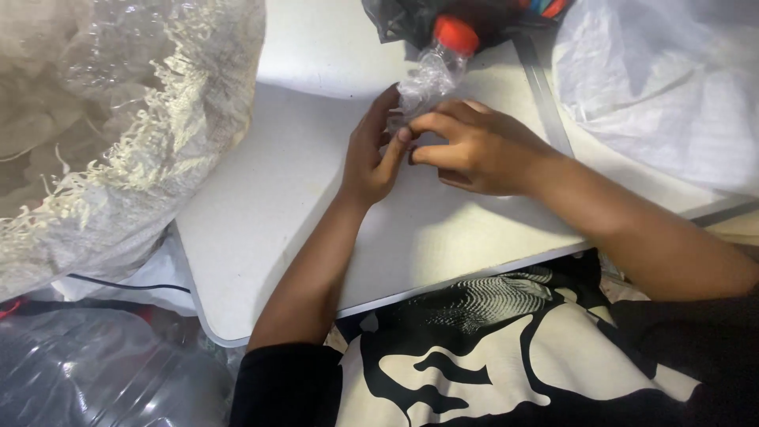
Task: The person repeatedly picks up empty plastic bottles from a large sack, crushes them by hand, and places them back into the sack. The person also removes bottle caps and places them into a separate black bag.
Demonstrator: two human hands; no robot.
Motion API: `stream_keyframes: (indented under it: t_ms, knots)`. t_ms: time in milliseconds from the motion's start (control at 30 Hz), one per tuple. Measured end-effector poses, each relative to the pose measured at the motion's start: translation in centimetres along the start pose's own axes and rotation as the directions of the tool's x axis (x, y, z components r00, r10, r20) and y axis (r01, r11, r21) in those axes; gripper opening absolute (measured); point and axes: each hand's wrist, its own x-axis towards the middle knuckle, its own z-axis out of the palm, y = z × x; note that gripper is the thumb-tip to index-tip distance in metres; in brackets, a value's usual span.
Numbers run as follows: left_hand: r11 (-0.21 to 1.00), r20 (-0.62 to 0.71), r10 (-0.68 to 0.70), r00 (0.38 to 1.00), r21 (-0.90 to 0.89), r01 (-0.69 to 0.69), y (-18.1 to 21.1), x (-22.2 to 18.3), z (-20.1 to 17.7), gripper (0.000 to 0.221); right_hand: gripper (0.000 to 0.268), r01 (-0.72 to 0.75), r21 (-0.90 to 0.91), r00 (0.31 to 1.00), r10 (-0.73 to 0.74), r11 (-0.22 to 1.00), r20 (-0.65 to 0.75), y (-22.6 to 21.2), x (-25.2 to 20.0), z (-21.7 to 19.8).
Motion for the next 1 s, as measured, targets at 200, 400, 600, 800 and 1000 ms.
stream_keyframes:
  t_ms: [200,400,600,800,1000]
  knots:
    - [0.917,-0.188,0.024,0.982,0.395,0.053,-0.6,0.2,-1.2,0.04,0.018,-0.2,0.559,0.98,0.173,0.805,0.102,5.3,0.0,1.9]
    - [0.889,-0.19,0.017,0.982,0.453,0.072,0.3,0.6,-0.8,0.041,0.039,-0.314,0.866,0.896,0.424,0.389,0.134,5.5,-1.9,6.7]
    - [0.879,-0.146,-0.251,0.957,0.38,0.289,-0.2,0.8,-0.6,0.058,0.059,-0.439,0.889,0.795,0.518,0.133,0.315,6.9,-1.3,6.4]
    - [0.903,-0.081,-0.186,0.979,0.379,0.203,-0.7,0.2,-0.9,0.066,0.064,-0.362,0.932,0.84,0.425,-0.024,0.337,7.1,-1.3,6.4]
    - [0.964,0.09,-0.204,0.975,0.192,0.184,-0.5,0.3,-1.9,0.061,0.05,-0.303,0.922,0.889,0.278,-0.241,0.365,7.3,-0.2,5.0]
